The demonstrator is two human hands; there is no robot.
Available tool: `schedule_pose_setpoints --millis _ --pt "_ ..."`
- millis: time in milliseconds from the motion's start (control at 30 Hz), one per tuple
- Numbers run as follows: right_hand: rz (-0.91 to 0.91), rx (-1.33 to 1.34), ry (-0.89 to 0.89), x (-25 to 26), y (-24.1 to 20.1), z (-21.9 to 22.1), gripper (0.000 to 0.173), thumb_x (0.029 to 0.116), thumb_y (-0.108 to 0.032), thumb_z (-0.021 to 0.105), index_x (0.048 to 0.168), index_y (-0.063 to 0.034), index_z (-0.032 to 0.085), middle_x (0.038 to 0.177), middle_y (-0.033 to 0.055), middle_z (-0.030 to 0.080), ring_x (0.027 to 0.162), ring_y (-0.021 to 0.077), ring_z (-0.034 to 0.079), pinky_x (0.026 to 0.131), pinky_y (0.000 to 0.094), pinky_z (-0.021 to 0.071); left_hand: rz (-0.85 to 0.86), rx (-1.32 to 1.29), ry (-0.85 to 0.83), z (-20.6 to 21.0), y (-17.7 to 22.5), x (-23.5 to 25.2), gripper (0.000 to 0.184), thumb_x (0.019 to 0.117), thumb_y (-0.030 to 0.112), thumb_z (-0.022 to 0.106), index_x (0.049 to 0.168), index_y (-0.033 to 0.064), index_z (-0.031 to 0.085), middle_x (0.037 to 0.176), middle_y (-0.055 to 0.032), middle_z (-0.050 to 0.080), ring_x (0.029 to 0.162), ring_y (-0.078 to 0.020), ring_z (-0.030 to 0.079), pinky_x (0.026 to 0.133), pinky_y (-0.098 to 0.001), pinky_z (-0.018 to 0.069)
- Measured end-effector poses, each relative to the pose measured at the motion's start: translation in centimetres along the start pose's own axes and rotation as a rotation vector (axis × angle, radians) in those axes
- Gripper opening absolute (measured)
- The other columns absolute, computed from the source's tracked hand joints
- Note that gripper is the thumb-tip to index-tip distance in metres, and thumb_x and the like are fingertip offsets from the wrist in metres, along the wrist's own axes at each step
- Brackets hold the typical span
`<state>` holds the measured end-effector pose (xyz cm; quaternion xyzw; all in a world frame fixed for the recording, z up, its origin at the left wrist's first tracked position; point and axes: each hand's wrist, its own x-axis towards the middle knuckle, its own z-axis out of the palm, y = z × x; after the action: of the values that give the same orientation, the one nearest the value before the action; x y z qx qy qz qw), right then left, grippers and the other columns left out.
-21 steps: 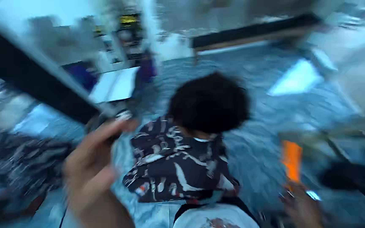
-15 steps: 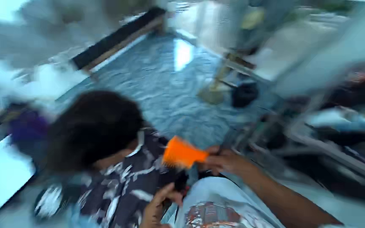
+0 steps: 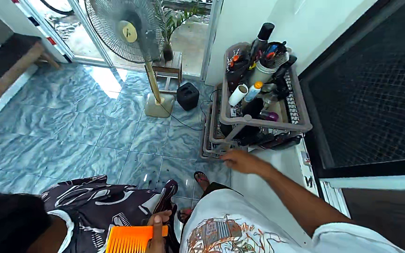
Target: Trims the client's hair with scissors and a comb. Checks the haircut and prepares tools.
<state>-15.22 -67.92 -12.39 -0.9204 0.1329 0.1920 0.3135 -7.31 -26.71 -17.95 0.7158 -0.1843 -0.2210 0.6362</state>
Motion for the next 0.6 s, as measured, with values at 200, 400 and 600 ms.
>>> schedule_pose_setpoints --millis 200,400,600 --pt "0.016 -0.037 0.495 -4.9 6.1 -15.7 0.021 0.0996 -0.015 0.067 0.116 -0.0041 0.075 0.125 0.0216 0.061 0.115 0.0361 0.061 0.096 0.0582 0.0521 -0.138 -0.001 0.066 2.9 -1.2 -0.1 0.044 0.1104 0.028 0.037 0.103 -0.0001 0.069 0.099 -0.0069 0.078 0.099 -0.0169 0.074 0.096 -0.0385 0.0593" --pt "-0.047 -0.442 0.519 0.9 5.8 -33.5 0.023 0.1014 -0.018 0.065 0.116 -0.0018 0.073 0.115 0.0291 0.064 0.109 0.0491 0.062 0.092 0.0726 0.0463 -0.214 0.044 0.161 6.9 -0.1 1.9 0.043 0.1105 0.027 0.037 0.107 0.0001 0.07 0.102 -0.0057 0.077 0.097 -0.0115 0.072 0.093 -0.0348 0.0579" --pt "0.019 -0.909 0.295 13.5 5.9 -42.9 0.02 0.0974 -0.03 0.072 0.096 -0.0095 0.075 0.101 0.0237 0.065 0.097 0.0497 0.063 0.081 0.0777 0.0435 -0.351 -0.04 0.31 10.7 0.8 4.1 0.039 0.1106 0.024 0.036 0.093 0.0029 0.063 0.076 -0.0008 0.071 0.079 -0.0141 0.074 0.081 -0.0365 0.0626"
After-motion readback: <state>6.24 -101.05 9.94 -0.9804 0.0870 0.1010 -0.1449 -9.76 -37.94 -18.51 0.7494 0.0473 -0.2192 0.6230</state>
